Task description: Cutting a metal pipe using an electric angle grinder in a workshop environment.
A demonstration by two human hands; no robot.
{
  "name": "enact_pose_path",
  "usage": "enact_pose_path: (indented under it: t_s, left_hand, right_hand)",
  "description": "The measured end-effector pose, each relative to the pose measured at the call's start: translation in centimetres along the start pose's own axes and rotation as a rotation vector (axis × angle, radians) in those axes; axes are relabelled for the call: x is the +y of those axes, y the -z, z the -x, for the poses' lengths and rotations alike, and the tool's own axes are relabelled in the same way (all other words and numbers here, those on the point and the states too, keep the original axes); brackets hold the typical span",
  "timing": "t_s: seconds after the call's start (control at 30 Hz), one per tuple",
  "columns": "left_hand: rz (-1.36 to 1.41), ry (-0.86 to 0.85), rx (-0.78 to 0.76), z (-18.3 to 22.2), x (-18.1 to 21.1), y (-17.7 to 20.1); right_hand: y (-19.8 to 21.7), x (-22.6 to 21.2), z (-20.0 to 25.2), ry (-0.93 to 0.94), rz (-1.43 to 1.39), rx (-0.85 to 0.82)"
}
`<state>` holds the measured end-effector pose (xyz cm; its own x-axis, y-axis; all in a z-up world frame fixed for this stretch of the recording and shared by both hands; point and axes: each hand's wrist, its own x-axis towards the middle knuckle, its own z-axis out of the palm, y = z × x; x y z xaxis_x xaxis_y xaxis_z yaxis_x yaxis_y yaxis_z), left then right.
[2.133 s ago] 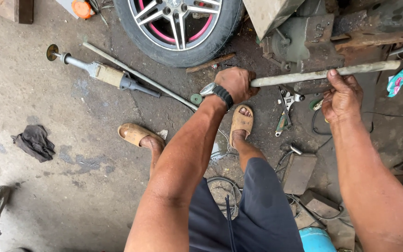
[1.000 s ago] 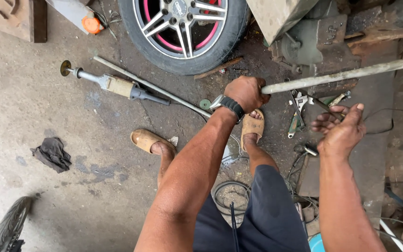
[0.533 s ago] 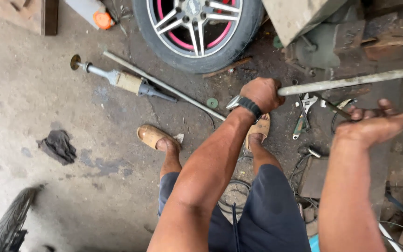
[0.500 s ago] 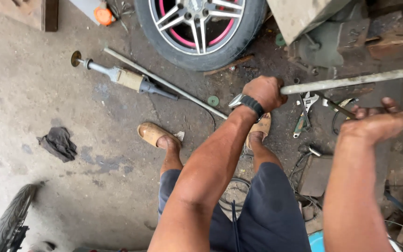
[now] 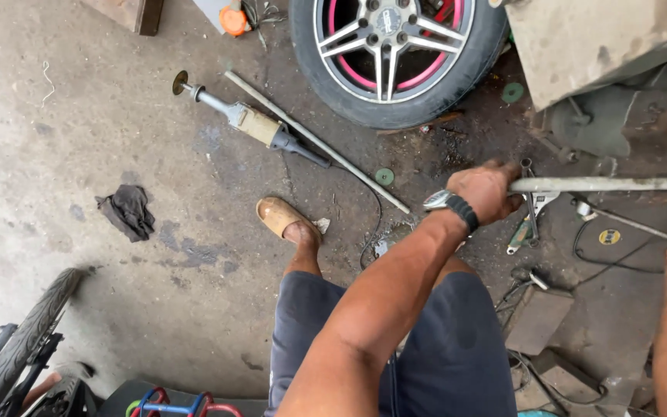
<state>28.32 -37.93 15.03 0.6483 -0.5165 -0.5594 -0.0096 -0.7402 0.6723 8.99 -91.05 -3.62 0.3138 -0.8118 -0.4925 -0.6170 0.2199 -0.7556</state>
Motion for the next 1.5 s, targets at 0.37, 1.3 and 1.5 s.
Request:
enact_pose_path:
  t_s: [0.37,1.3,1.5]
  left_hand:
    - [0.683,0.753,0.251,18.3,-32.5,2.1]
    - [1.254,1.082,0.906,-2.1,-83.7,9.5]
    - [1.354,0.972,0.904,-1.8,-86.1,9.4]
  right_hand:
    - [-7.3,-3.3,31.0,0.409,0.397,0.099]
    - [-68.1,39.6,51.2,0.515,1.316,-0.742]
    - [-66.3,38.7,50.9,0.345,1.352,-0.943]
